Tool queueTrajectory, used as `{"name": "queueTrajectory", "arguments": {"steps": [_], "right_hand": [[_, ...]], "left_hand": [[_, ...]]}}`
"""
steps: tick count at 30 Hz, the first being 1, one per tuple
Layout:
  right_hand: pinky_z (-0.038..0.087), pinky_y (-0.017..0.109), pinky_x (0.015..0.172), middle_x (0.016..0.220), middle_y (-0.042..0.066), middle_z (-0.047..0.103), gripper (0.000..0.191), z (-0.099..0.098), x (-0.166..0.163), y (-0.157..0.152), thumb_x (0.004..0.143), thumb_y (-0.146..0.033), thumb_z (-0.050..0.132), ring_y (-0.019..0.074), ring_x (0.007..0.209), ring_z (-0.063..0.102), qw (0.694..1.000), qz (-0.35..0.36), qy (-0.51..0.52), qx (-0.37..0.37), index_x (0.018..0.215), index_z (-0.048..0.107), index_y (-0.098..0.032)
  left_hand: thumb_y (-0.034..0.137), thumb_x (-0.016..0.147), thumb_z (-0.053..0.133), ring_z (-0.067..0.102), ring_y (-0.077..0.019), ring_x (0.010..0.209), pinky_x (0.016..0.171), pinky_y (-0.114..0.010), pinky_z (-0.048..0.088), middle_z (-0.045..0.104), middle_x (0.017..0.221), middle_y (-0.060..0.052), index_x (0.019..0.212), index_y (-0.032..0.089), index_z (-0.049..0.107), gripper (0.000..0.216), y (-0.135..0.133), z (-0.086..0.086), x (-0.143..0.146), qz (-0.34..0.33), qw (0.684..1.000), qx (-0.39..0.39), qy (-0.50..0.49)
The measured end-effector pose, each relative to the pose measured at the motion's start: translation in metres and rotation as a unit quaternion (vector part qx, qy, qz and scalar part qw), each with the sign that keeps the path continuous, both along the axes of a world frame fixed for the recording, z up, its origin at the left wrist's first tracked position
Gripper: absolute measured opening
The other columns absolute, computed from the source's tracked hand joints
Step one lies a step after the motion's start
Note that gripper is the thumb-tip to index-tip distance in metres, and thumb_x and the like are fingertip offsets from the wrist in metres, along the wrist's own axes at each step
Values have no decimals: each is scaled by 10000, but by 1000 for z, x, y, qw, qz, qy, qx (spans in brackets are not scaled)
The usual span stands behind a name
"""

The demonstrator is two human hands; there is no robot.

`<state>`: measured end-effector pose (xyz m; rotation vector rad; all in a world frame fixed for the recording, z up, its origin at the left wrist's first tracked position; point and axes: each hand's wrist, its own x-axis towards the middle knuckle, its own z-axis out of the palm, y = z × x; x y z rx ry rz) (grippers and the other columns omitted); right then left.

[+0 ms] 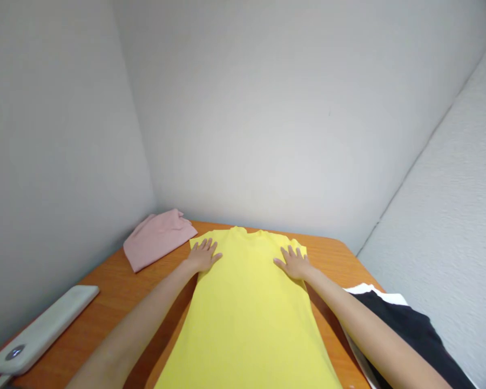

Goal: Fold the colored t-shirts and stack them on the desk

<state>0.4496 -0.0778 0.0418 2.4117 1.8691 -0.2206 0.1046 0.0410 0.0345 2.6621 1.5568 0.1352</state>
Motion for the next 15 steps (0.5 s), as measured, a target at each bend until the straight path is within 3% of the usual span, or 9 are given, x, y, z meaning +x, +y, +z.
{"name": "queueTrajectory", "arguments": {"steps": [3, 8, 12, 15], "right_hand": [[40, 583, 1128, 1611, 58, -24, 856, -25, 13, 4, 850, -803, 157, 387, 1447, -16, 999, -45, 9, -10, 1546, 91, -308], [10, 606, 1115, 1610, 58, -34, 832, -35, 22, 11, 844, -812, 147, 394, 1444, -27, 997, -73, 4, 27, 1536, 107, -352], [18, 624, 1106, 1610, 70, -13, 804, -20, 15, 10, 869, -784, 152, 399, 1444, -9, 998, -68, -8, 9, 1537, 124, -338], [62, 631, 1106, 1598, 130, 78, 821, 6, 12, 1, 894, -742, 228, 403, 1441, 45, 998, -44, -33, 10, 1546, 152, -249]], "left_hand": [[586, 939, 299, 193, -305, 1456, 1146, -528, 175, 196, 1580, -117, 1497, 221, 308, 667, 16, -18, -9, 22, 1000, -20, 7], [580, 948, 236, 144, -286, 1468, 1156, -528, 137, 145, 1594, -93, 1512, 240, 263, 659, 33, -18, -8, 50, 998, -18, 17], [526, 958, 274, 180, -281, 1462, 1160, -536, 99, 200, 1583, -118, 1507, 223, 279, 626, 23, -6, 0, 60, 998, -6, 24], [497, 971, 258, 99, -266, 1478, 1169, -525, 47, 111, 1598, -137, 1531, 163, 175, 658, 2, 12, -1, 59, 998, 24, 7]]}}
